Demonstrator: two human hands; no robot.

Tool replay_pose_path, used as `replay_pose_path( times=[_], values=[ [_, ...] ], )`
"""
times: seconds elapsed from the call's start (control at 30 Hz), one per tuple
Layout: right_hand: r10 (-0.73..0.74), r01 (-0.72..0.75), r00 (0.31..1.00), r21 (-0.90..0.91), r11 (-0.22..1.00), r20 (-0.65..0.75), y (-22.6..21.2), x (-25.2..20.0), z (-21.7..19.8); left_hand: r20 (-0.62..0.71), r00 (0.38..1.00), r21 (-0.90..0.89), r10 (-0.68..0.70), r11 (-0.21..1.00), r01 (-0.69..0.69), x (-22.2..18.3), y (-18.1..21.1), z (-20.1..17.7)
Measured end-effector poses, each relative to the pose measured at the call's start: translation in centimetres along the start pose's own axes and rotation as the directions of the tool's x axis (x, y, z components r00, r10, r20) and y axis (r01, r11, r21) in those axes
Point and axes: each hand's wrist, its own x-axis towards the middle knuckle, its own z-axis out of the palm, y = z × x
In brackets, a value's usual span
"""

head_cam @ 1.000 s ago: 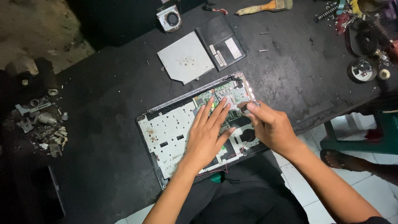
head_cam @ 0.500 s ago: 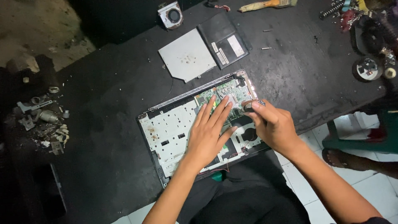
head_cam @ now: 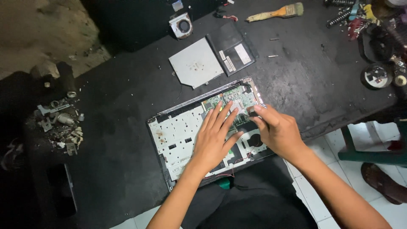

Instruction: Disassembling a laptop by removing screws and internal components using a screwdriver on a repair bench.

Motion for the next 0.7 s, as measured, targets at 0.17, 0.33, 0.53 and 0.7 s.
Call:
replay_pose_path(
  times=[0.17, 0.33, 0.53, 0.7],
  values=[
    [0.002, -0.002, 1.000, -0.032, 0.999, -0.002, 1.7, -1.6, 1.6, 0.036, 0.999, 0.044, -0.006, 0.999, 0.004, 0.1, 0.2, -0.2],
    [0.052, -0.052, 0.999, -0.003, 0.999, 0.001, 2.0, -1.8, 2.3, 0.089, 0.996, 0.041, -0.024, 0.999, 0.020, 0.4, 0.9, -0.8],
    [0.069, -0.069, 0.998, 0.012, 0.998, 0.012, 1.3, -0.9, 1.3, 0.159, 0.986, 0.004, -0.048, 0.999, 0.048, 0.6, 0.7, -1.1],
    [-0.135, 0.131, 0.989, 0.063, 0.989, 0.060, 0.8, 0.0, -0.4, 0.201, 0.978, 0.002, -0.056, 0.998, 0.057, 0.6, 0.3, -1.0]
  ],
)
